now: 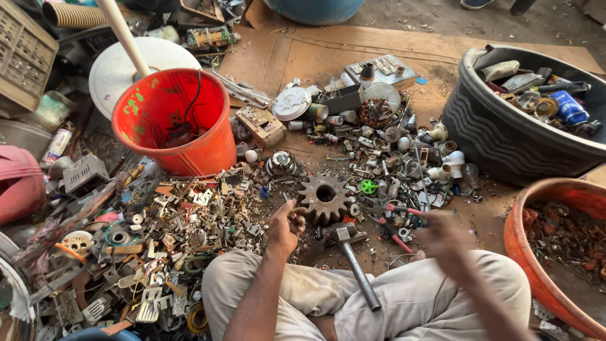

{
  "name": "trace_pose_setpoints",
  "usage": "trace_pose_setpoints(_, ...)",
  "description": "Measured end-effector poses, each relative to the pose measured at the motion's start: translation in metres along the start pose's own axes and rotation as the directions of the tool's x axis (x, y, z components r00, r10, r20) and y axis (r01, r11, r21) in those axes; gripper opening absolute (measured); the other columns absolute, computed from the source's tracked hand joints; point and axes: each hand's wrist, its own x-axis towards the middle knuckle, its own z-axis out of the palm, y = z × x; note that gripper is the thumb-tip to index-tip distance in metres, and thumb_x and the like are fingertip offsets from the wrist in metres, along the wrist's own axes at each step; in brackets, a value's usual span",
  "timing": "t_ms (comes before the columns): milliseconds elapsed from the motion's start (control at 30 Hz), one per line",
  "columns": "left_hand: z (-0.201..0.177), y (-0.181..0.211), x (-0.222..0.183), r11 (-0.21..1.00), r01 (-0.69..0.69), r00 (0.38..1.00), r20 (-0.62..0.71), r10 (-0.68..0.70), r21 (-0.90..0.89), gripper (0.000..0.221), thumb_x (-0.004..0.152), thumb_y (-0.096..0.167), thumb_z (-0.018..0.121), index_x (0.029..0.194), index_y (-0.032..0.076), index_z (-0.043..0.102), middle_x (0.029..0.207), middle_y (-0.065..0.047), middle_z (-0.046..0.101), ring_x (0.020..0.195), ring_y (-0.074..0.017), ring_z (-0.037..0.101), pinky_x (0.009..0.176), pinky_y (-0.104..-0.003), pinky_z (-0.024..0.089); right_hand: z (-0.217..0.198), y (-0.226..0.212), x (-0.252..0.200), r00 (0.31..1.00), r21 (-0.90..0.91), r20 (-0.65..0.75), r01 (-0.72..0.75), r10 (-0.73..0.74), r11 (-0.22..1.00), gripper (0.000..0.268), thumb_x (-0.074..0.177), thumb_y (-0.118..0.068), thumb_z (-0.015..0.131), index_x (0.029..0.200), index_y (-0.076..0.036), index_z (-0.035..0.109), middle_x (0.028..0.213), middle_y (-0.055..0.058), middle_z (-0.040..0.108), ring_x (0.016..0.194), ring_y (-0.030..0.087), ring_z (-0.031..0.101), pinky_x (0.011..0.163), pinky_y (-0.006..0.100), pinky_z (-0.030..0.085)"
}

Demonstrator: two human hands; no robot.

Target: The person sits on the ground and uses a hammer and pliers to dismantle a metal gear-like object. They repeatedly strike the object to break it apart and use pliers to pull out small metal pieces, which are then placed into a red bucket.

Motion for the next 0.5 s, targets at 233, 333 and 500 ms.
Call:
trace_pose_setpoints(233,0.004,0.003,-0.013,0.997,0.058,0.981,0.181,-0.067,0.054,0.040,0.106,0.016,0.041,0.138,-0.006,0.050,0.094,-0.022,0.073,0.066,-0.0172,0.064,0.054,-0.027,0.053,0.098,-0.138,0.016,0.870,0.211,0.493,-0.086,-0.030,0.974,0.040,0.093,-0.018,0.067,0.132,-0.006,0.064,0.125,0.014,0.065,0.112,0.025,0.066,0.098,0.038,0.054)
trace_pose_setpoints(333,0.004,0.000,-0.013,0.990,0.126,0.959,0.247,-0.139,0.069,0.046,0.107,0.021,0.037,0.143,-0.006,0.047,0.101,-0.021,0.072,0.068,-0.0172,0.065,0.056,-0.029,0.054,0.130,-0.137,0.019,0.891,0.270,0.451,-0.196,0.056,0.943,0.037,0.093,-0.016,0.064,0.129,-0.005,0.066,0.120,0.013,0.067,0.106,0.024,0.068,0.095,0.036,0.056)
trace_pose_setpoints(500,0.015,-0.009,-0.016,0.979,0.190,0.935,0.291,-0.202,0.070,0.044,0.103,0.016,0.041,0.138,-0.008,0.051,0.113,-0.019,0.073,0.070,-0.0156,0.065,0.059,-0.029,0.055,0.181,-0.103,0.001,0.914,0.480,0.357,-0.356,0.192,0.802,0.030,0.092,-0.017,0.069,0.116,0.001,0.073,0.105,0.010,0.076,0.092,0.017,0.073,0.084,0.031,0.058)
